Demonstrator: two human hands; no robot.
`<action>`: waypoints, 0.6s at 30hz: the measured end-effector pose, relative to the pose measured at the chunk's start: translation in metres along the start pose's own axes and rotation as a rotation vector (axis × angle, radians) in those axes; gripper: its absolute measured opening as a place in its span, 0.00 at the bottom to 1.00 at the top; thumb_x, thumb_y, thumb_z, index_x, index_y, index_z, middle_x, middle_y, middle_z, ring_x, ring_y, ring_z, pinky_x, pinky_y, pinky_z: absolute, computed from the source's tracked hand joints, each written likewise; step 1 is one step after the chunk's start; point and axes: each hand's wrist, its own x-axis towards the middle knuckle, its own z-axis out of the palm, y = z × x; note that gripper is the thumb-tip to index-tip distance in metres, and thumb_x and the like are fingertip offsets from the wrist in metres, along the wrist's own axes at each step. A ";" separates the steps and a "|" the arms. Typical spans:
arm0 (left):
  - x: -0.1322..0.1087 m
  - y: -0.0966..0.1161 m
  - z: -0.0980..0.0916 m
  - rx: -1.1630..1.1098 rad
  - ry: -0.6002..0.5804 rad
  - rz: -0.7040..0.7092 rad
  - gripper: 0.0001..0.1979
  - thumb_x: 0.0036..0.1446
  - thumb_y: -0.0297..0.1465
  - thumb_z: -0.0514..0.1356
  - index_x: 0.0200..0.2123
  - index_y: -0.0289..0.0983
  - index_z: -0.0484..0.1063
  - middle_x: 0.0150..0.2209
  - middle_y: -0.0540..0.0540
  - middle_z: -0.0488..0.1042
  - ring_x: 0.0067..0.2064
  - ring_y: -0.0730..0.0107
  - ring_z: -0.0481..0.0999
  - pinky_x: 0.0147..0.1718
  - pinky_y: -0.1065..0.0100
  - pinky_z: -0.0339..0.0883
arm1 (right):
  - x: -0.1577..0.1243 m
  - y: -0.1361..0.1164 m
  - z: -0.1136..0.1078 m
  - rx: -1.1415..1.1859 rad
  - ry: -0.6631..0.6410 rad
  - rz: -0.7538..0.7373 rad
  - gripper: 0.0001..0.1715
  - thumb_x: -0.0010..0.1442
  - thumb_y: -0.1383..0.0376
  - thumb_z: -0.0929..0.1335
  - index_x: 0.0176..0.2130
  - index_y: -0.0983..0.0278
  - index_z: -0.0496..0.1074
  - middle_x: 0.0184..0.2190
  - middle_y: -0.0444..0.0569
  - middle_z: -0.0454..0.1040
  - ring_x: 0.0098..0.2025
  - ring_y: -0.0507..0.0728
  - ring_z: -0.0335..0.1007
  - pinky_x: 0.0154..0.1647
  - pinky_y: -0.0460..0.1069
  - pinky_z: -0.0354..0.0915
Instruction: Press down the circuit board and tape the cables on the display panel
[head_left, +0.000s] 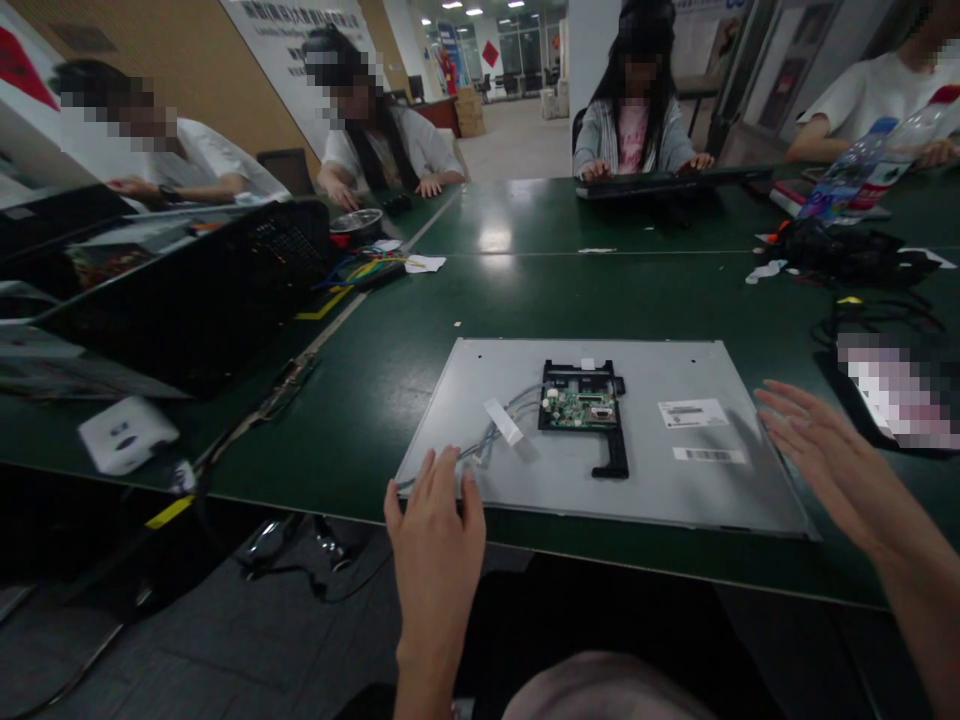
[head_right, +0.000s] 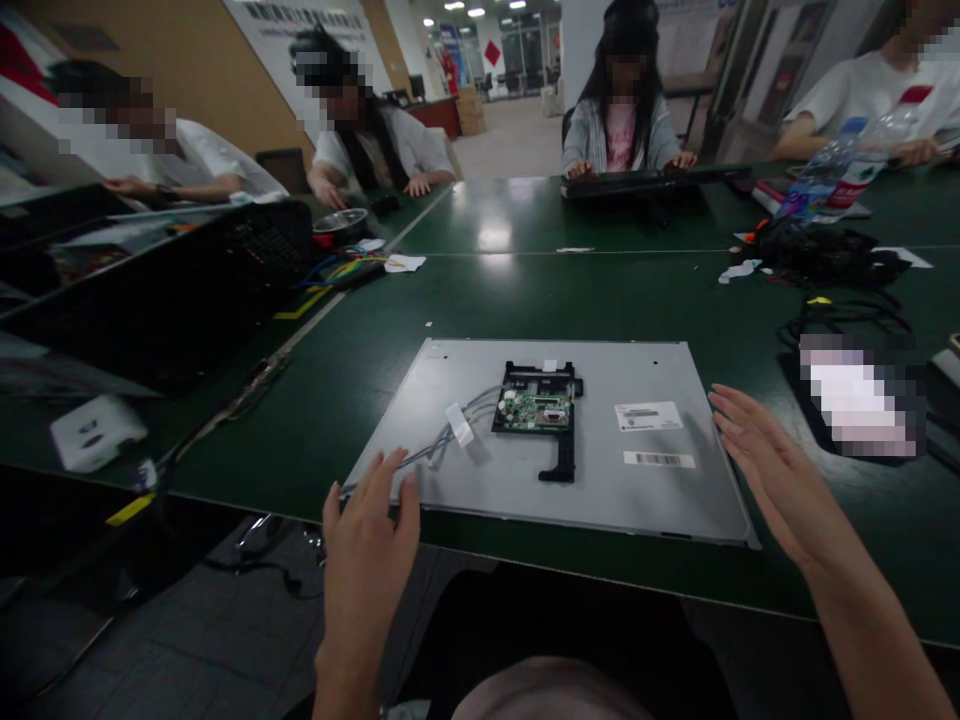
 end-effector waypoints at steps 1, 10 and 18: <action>-0.003 0.001 0.000 0.021 -0.022 0.001 0.19 0.67 0.34 0.49 0.56 0.35 0.68 0.55 0.34 0.74 0.62 0.50 0.68 0.63 0.41 0.47 | -0.001 -0.001 0.003 0.003 -0.004 -0.004 0.32 0.58 0.48 0.68 0.59 0.53 0.66 0.65 0.52 0.64 0.67 0.65 0.58 0.67 0.57 0.55; 0.000 -0.005 0.014 0.199 -0.113 -0.031 0.27 0.67 0.41 0.49 0.62 0.31 0.64 0.64 0.29 0.63 0.66 0.42 0.59 0.61 0.31 0.38 | -0.009 -0.013 0.032 -0.245 -0.086 -0.051 0.31 0.60 0.50 0.68 0.62 0.49 0.64 0.67 0.46 0.61 0.69 0.65 0.52 0.67 0.64 0.51; 0.011 -0.026 0.017 0.239 -0.210 -0.088 0.31 0.66 0.44 0.49 0.66 0.33 0.58 0.68 0.31 0.55 0.69 0.44 0.52 0.61 0.31 0.40 | -0.006 -0.020 0.051 -0.361 -0.238 -0.087 0.34 0.60 0.47 0.67 0.63 0.49 0.62 0.70 0.47 0.55 0.69 0.69 0.50 0.67 0.68 0.49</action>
